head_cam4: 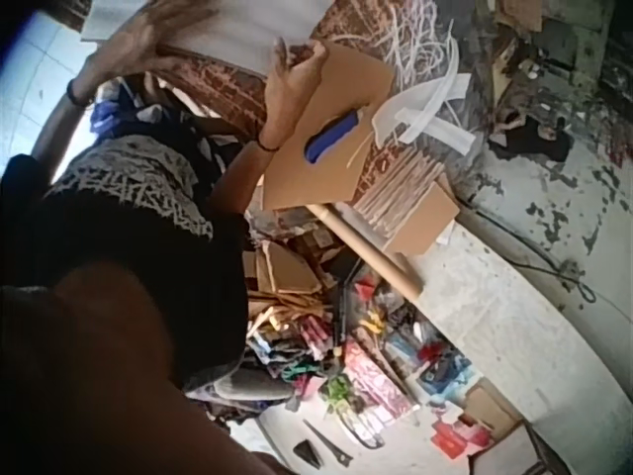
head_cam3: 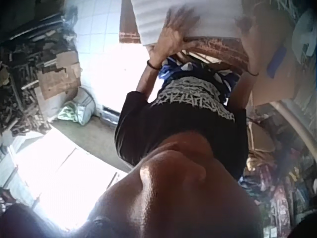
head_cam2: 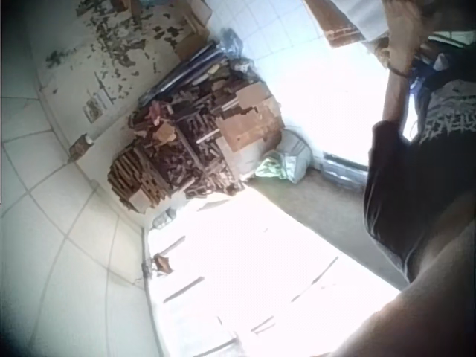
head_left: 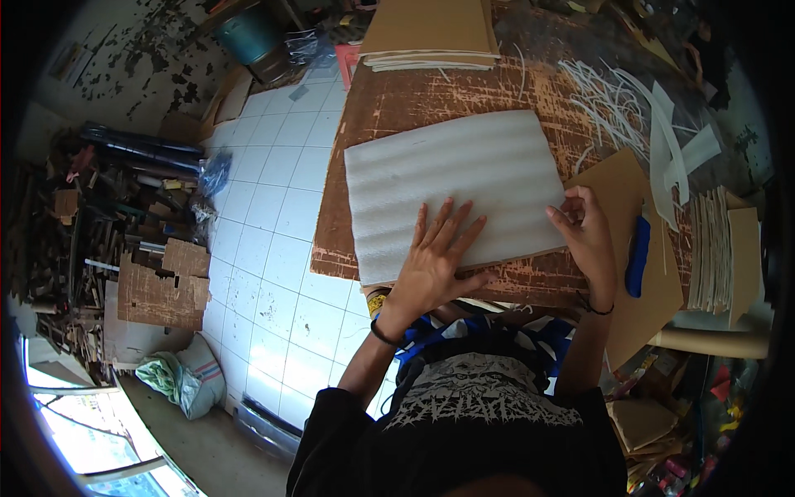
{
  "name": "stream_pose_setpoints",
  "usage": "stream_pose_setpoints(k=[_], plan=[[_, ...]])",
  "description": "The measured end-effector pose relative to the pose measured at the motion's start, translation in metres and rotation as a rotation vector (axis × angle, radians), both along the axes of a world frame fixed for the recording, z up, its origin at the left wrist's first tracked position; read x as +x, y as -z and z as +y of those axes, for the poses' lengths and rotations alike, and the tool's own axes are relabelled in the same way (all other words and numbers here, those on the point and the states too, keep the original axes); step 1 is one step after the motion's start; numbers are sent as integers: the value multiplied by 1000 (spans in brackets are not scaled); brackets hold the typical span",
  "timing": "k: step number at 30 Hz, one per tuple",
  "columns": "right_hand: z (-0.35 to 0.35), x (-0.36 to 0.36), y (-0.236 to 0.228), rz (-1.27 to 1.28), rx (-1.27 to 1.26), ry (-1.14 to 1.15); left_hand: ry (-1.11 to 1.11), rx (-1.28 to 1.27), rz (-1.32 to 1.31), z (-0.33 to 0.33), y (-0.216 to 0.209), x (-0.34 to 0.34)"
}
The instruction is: The person trims the edge of a board using a utility knife, applies glue onto the board from a can by hand, and presses a foam sheet onto the glued surface.
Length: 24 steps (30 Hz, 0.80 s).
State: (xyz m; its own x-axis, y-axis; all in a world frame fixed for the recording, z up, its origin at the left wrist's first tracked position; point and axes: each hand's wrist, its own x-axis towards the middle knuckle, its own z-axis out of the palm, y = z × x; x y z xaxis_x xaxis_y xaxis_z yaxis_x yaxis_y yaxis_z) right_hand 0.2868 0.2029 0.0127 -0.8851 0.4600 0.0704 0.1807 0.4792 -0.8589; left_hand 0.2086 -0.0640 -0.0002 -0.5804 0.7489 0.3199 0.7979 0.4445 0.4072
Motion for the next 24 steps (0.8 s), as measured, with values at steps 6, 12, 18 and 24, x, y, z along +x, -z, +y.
stream_pose_setpoints(k=[6, 12, 18, 24], plan=[[-23, -38, -44, 155, 244, -112, -316, 265, -107, -47, -28, -58], [-113, -171, -60, 344, 448, -697, -706, 34, 30, -79, 4, -117], [-171, -237, 26, 326, 836, -651, -712, 184, -101, -76, 23, -124], [-166, -249, 44, 479, 588, -660, -690, 265, -118, -80, 25, -124]])
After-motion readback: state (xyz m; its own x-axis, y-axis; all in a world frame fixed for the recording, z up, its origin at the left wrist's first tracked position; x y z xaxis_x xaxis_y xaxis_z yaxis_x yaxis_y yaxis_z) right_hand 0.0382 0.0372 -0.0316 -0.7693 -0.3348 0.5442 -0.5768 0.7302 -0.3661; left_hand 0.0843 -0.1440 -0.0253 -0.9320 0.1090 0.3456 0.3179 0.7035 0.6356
